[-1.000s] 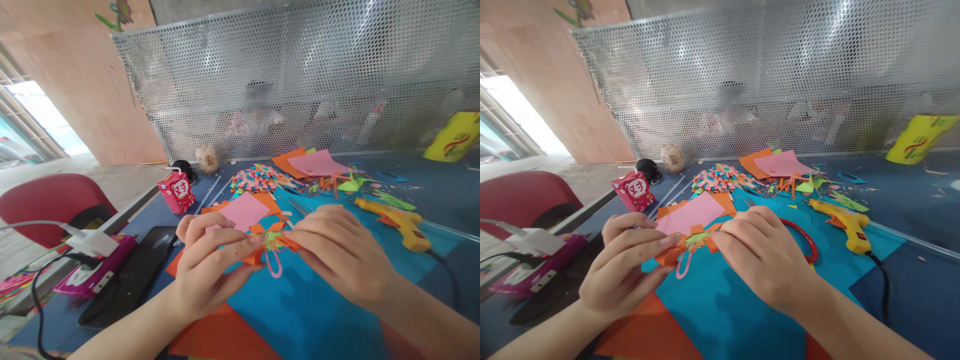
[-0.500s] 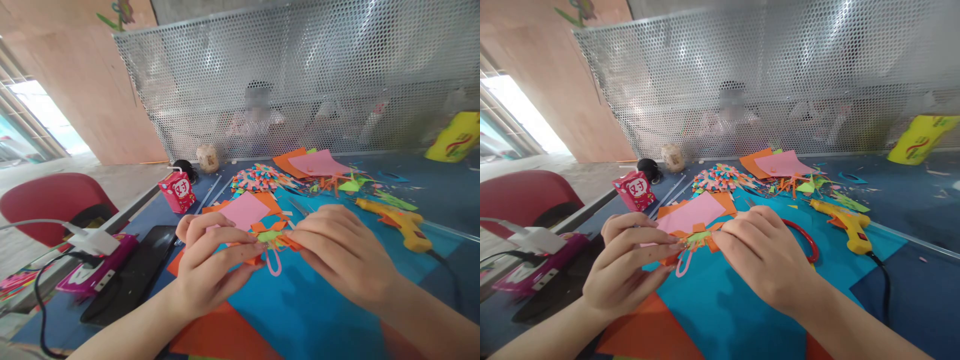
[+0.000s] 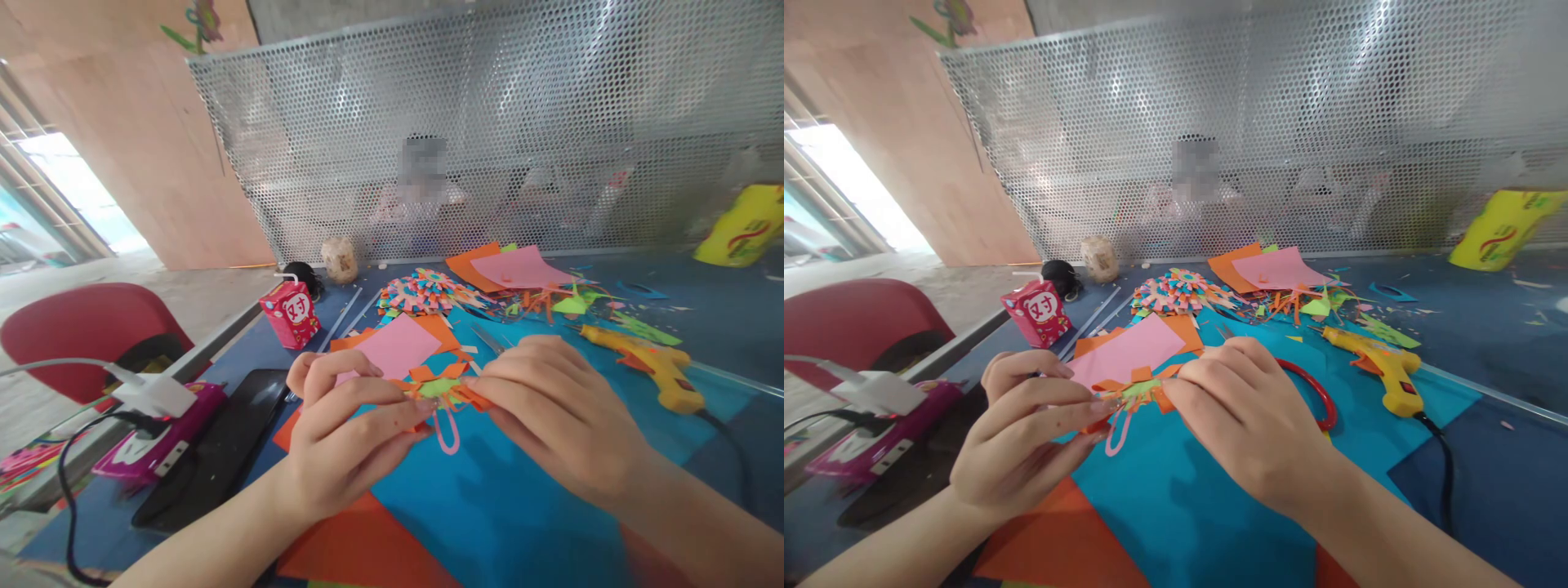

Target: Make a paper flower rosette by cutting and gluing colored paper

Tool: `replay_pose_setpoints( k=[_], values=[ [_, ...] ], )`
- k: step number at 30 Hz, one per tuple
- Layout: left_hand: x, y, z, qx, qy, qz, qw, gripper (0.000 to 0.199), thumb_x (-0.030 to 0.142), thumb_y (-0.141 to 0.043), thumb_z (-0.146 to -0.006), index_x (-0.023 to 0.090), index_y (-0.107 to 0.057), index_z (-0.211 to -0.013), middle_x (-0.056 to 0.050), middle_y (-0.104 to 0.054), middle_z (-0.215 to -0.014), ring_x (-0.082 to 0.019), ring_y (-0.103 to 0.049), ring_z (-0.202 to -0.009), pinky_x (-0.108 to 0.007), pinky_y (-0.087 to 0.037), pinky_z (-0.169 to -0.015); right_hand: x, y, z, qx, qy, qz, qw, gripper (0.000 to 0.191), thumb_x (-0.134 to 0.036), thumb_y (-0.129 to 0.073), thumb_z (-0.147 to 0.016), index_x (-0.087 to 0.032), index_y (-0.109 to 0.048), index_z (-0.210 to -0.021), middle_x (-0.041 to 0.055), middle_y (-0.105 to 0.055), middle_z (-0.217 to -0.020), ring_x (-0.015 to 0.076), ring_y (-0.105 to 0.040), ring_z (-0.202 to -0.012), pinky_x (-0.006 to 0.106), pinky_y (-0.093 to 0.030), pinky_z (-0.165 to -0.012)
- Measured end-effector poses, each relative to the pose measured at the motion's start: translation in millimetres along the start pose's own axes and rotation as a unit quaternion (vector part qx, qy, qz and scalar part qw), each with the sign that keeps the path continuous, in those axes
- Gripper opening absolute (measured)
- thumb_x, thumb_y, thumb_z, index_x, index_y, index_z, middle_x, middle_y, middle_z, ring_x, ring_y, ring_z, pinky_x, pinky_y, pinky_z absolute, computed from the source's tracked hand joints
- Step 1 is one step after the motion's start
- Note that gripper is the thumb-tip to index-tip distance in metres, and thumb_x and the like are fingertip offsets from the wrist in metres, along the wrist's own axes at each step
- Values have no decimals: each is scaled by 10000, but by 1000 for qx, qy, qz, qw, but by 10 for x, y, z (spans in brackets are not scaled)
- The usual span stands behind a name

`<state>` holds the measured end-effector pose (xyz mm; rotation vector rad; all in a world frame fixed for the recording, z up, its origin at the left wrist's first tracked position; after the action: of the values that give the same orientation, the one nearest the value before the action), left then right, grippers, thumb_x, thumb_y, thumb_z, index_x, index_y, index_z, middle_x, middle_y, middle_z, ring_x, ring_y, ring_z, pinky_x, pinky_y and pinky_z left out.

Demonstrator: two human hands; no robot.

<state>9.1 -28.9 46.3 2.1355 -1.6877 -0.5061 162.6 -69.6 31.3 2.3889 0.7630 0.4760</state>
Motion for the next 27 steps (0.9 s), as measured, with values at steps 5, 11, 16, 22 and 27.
replay_pose_setpoints(
  k=[5, 11, 16, 22, 27],
  values=[
    [1, 8, 5, -2, -1, -1, 1000, 99, 137, -639, -750, 172, -647, -842, -13, -625, -682, -176, -488, -770, -318, -378, -702, 2, -2, -3, 3, -4, -1, 1000, 158, -45, -492, -831, -89, -579, -956, 83, -645, -830, 211, -542, -795, 393, -423, -740],
    [-15, 1, 12, 2, -1, -7, 1000, 135, 140, -664, -726, 187, -644, -850, -5, -624, -688, -173, -492, -764, -321, -381, -712, -4, 1, -8, 6, -5, -2, 1000, 155, -49, -484, -835, -102, -577, -947, 81, -653, -823, 207, -561, -783, 389, -429, -733],
    [-212, -69, 67, -6, 88, 80, 993, 369, 321, -693, -698, 205, -615, -1039, -64, -659, -911, -231, -528, -913, -410, -391, -852, 126, -55, -13, 13, -137, -98, 986, 115, -84, -522, -815, -180, -577, -847, 31, -643, -782, 166, -577, -741, 315, -465, -682],
    [-556, -341, 229, -28, 379, 348, 857, 270, 304, -525, -835, 221, -620, -1073, -58, -687, -997, -196, -613, -948, -319, -499, -804, 334, -329, 80, -91, -364, -311, 873, 73, -159, -572, -754, -223, -584, -720, -29, -650, -714, 126, -608, -661, 215, -499, -593],
    [-597, -426, 246, -48, 426, 341, 837, 151, 298, -623, -758, 214, -711, -848, -39, -717, -917, -180, -648, -882, -267, -523, -779, 359, -420, 117, -112, -391, -393, 825, 86, -154, -565, -751, -229, -597, -725, -30, -655, -751, 138, -626, -724, 227, -501, -632]
  ],
)
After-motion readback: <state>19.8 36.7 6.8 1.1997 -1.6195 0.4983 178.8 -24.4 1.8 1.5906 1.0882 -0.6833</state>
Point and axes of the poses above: each hand's wrist, its own z-axis away from the middle knuckle, its own y-axis out of the back of the hand, x = y × z, the point moved 6 cm from there along -z, towards the middle knuckle
